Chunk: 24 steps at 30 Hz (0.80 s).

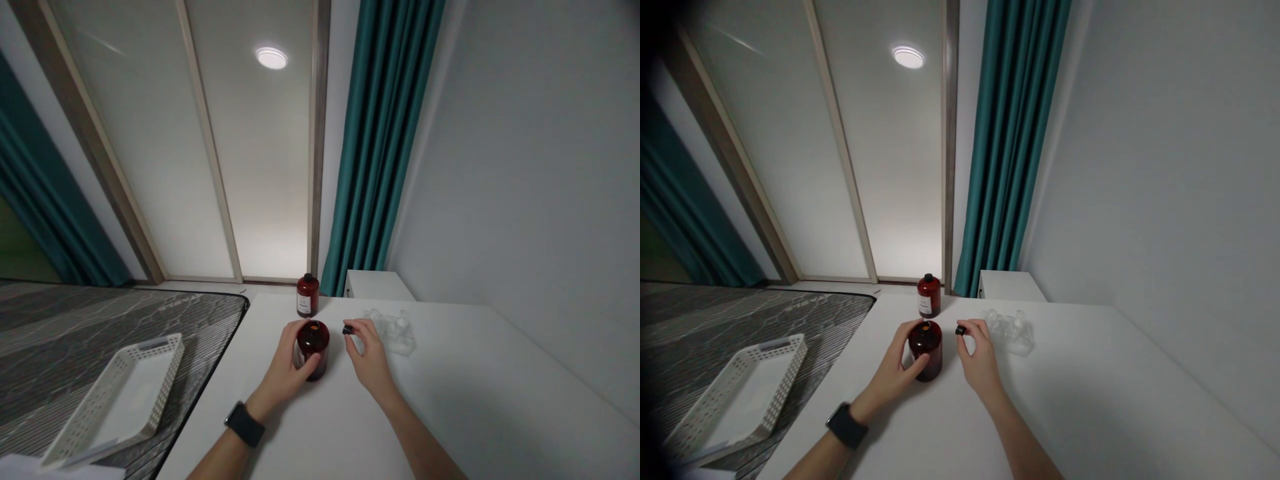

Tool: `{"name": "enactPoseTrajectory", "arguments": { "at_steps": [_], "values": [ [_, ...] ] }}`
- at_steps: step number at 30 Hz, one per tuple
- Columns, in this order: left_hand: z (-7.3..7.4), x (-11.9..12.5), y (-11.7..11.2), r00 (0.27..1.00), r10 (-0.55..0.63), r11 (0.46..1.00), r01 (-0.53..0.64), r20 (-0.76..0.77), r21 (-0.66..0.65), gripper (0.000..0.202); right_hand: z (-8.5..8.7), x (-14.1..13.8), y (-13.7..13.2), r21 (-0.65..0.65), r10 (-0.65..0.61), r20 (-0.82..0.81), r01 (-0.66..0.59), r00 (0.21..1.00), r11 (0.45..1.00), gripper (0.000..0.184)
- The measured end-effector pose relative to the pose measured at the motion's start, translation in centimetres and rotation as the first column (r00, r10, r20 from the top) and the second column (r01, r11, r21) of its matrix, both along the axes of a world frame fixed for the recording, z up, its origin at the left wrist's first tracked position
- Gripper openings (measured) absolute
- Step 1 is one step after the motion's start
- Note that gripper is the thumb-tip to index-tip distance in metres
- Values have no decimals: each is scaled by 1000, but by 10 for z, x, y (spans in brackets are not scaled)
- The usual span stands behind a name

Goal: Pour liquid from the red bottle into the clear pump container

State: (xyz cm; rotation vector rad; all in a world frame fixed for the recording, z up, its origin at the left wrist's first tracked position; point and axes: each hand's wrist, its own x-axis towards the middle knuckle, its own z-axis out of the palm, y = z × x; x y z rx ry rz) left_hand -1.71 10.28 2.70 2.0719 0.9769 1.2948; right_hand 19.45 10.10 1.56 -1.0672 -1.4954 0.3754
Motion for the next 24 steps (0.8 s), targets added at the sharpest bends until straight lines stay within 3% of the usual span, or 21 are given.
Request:
{"name": "enactPoseTrajectory", "arguments": {
  "at_steps": [5,11,14,19,24],
  "values": [
    [2,10,-9,998,-67,998,67,-5,-6,55,10,2,-5,-2,-30,-60,30,998,1000,25],
    [-11,22,-18,998,-60,995,62,36,-74,69,13,-7,-13,-38,-61,-209,54,976,998,18],
    [-12,25,-20,996,-76,994,78,40,-70,66,12,-17,-18,-37,-30,-255,22,966,999,15],
    [-6,25,-21,992,-126,987,124,8,104,59,10,-28,-27,82,41,-192,-26,980,996,10],
    [-5,21,-21,999,-42,962,48,-27,267,56,12,-29,-30,148,31,-90,-17,995,989,15]
  ]
}}
